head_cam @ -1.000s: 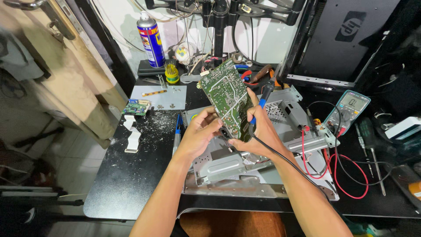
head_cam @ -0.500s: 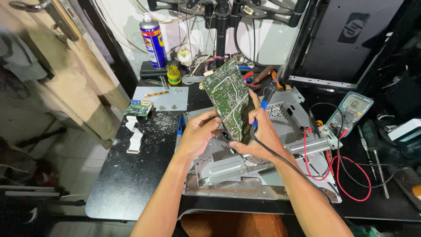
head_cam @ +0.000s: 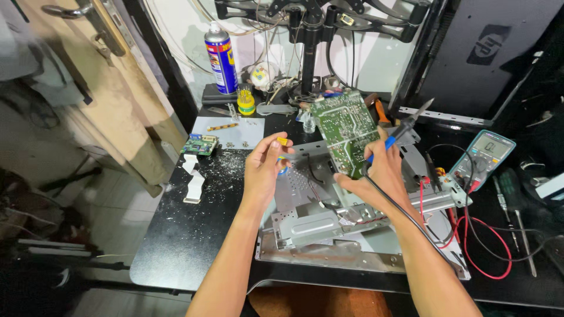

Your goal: The person solders components on a green circuit board using a soldering iron and a desoldering pump. They handle a small yellow electronic component and use the probes of a multimeter to test several points on the board.

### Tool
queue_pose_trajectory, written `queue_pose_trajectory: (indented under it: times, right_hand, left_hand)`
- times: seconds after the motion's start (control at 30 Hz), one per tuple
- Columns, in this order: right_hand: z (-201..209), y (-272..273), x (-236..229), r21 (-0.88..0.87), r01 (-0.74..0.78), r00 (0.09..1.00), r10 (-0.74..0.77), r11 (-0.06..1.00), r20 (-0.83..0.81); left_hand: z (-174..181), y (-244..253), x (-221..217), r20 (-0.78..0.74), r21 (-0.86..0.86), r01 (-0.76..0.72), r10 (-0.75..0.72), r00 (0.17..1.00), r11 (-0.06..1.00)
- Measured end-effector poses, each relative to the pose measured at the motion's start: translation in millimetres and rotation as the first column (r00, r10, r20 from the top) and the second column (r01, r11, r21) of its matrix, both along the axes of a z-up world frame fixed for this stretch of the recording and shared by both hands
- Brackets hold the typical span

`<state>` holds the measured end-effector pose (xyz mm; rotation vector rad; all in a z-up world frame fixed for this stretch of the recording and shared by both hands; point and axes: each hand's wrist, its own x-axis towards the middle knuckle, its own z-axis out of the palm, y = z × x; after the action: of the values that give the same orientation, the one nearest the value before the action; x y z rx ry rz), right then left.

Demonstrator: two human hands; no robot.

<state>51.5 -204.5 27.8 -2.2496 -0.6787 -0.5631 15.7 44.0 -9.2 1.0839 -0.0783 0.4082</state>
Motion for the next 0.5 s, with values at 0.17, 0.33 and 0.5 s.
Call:
queue_pose_trajectory:
  times: [0.17,0.33,0.5]
  right_hand:
    - [-1.1,1.6,-4.2,-0.167,0.082,0.967,-0.119,0.983,-0.225]
    - [-3.7,9.0,-12.9,-0.295,0.085,0.936,-0.177,0.952,-0.304]
    - [4.1,8.3,-19.0,-0.37,0.043,0.916,-0.184,0.928,-0.355]
  left_hand:
    - [9.6,0.7,-7.0,-0.004,0.031,-0.078,0.079,0.997,0.996]
    - [14.6,1.7,-7.9,-0.017,0.046,-0.101,0.102,0.995,0.994]
    - [6.2,2.8,-4.8,-0.024,0.033,-0.103,0.103,0.994,0.994]
